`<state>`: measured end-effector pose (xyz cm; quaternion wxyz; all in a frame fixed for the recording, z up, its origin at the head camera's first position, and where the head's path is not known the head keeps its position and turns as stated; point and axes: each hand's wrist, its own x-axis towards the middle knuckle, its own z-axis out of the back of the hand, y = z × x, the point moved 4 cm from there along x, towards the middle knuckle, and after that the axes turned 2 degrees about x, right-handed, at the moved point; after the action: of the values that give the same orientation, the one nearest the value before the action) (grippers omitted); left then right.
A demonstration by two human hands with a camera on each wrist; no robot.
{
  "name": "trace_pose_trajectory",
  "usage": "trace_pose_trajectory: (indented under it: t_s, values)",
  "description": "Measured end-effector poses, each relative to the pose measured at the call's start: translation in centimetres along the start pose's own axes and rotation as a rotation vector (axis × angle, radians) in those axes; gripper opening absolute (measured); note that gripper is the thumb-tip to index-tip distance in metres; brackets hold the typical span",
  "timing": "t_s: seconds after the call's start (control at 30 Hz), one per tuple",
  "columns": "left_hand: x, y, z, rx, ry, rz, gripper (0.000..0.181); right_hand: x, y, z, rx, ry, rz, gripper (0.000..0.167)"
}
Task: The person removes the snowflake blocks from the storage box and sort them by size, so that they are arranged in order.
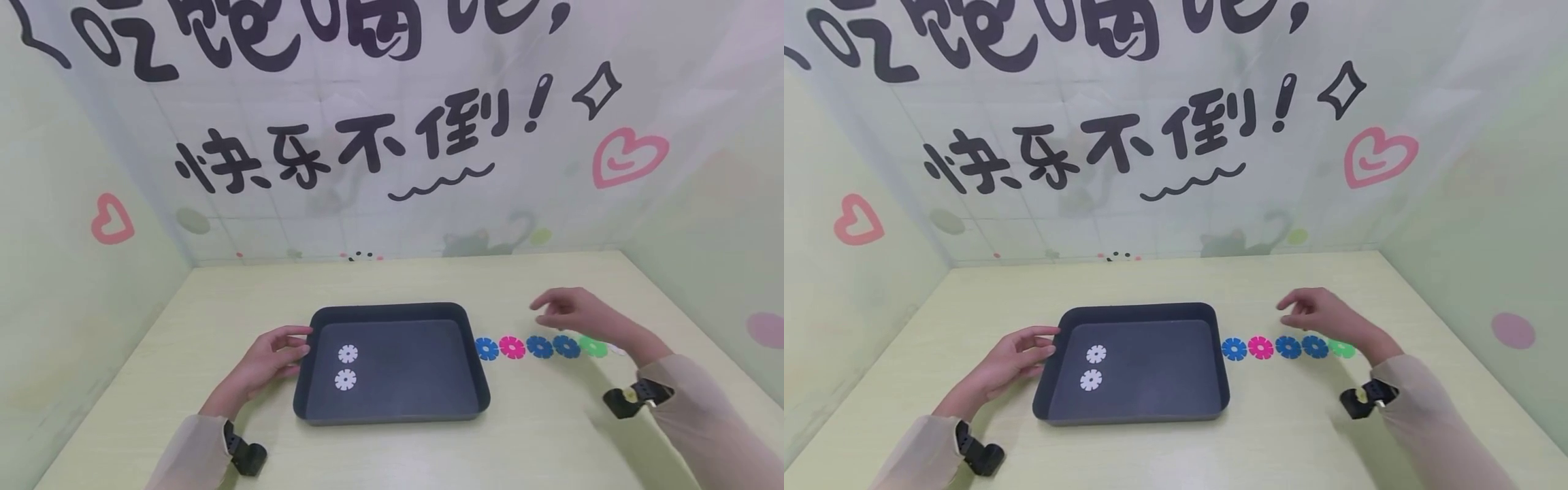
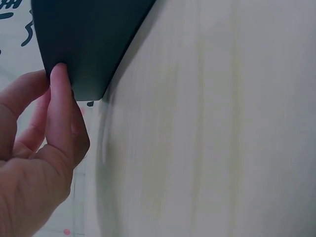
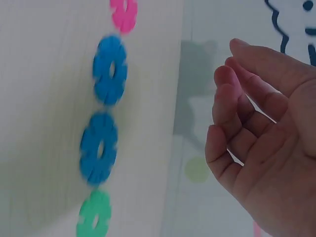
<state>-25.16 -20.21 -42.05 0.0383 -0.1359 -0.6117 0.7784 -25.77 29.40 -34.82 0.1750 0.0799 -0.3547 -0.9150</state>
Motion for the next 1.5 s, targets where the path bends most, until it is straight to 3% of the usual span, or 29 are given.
trace_pose_trajectory:
  t_s: [0.3,0.57,0.77,1.13,1.5]
  values:
    - [-0.1,-0.1,-0.2,-0.006,-0.004,0.009,0.050,5.0,8.3,-5.2,0.044,0.186,0.214,0.025]
    - [-0.1,-0.3,-0.1,-0.006,0.018,0.002,0.050,8.5,13.0,-9.5,0.067,0.374,0.308,0.023]
    - [-0.1,0.0,0.2,-0.017,0.007,0.004,0.049,11.2,15.1,-13.6,0.032,0.530,0.305,0.024]
    - [0.1,0.2,0.1,-0.030,0.020,-0.008,0.050,13.4,17.8,-19.0,0.013,0.668,0.333,0.024]
    - [-0.1,-0.1,0.0,-0.034,0.024,-0.011,0.050,13.9,18.6,-22.4,-0.084,0.622,0.350,0.025]
